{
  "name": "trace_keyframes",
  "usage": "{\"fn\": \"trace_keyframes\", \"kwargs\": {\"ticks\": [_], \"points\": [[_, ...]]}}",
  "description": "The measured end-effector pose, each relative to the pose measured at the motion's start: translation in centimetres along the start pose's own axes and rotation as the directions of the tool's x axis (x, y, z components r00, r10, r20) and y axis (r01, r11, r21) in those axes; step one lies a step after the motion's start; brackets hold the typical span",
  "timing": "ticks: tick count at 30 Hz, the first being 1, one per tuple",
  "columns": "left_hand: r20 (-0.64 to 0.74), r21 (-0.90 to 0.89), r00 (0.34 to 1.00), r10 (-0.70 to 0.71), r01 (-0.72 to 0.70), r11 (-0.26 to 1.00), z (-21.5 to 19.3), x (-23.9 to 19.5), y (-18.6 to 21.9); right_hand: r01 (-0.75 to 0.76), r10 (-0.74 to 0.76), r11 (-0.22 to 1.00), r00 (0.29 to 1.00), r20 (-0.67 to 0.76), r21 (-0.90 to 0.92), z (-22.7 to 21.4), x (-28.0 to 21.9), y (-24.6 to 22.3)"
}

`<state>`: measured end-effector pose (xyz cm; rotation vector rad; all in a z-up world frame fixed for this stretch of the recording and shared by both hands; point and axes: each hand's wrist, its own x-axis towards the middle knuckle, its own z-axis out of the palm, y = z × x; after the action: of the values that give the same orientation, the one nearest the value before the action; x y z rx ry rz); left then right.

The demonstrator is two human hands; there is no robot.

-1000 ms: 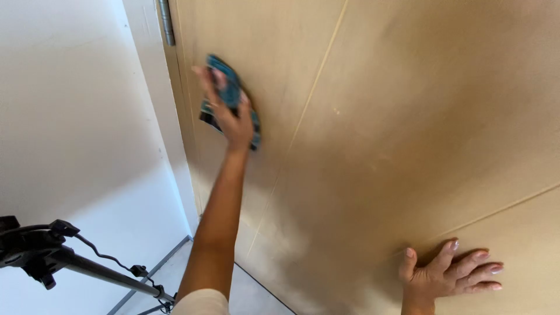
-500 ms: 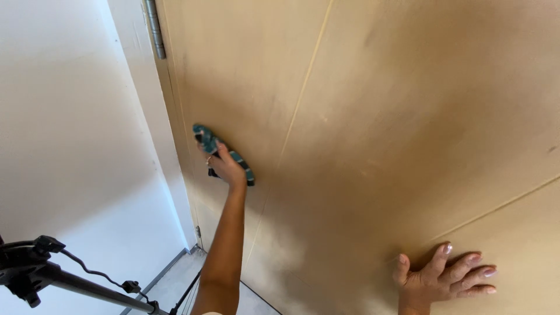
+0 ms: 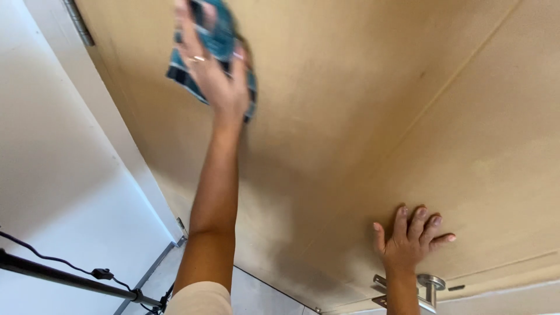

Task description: Cleaning and wiping down wooden surfaces including a table, a door, and a cabinet.

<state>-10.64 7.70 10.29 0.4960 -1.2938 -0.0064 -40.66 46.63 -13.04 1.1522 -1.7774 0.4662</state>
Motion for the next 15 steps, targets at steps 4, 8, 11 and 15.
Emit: {"fn": "trace_keyframes", "kwargs": {"ticks": [4,8,11,15], "points": [[-0.080,-0.031,0.988,-0.129,0.126,0.991,-0.3,-2.3,7.0,-0.059,0.059,0.998,0.998,-0.008,0.028,-0.5,-0.4,0.8],[0.404,0.072,0.877,0.260,-0.314,0.947,1.1,-17.7,14.3,-0.013,0.009,0.987,1.000,0.025,0.159,-2.0,0.6,0.7],[0.572,-0.090,0.512,0.641,-0.738,0.669,-0.2,-23.3,16.9,-0.030,0.005,0.953,0.996,0.084,0.301,-3.3,-0.8,2.5],[0.567,-0.237,0.555,0.609,-0.597,0.766,0.7,-19.5,16.5,-0.117,0.112,0.902,0.993,0.036,0.415,-5.3,-2.8,5.8]]}}
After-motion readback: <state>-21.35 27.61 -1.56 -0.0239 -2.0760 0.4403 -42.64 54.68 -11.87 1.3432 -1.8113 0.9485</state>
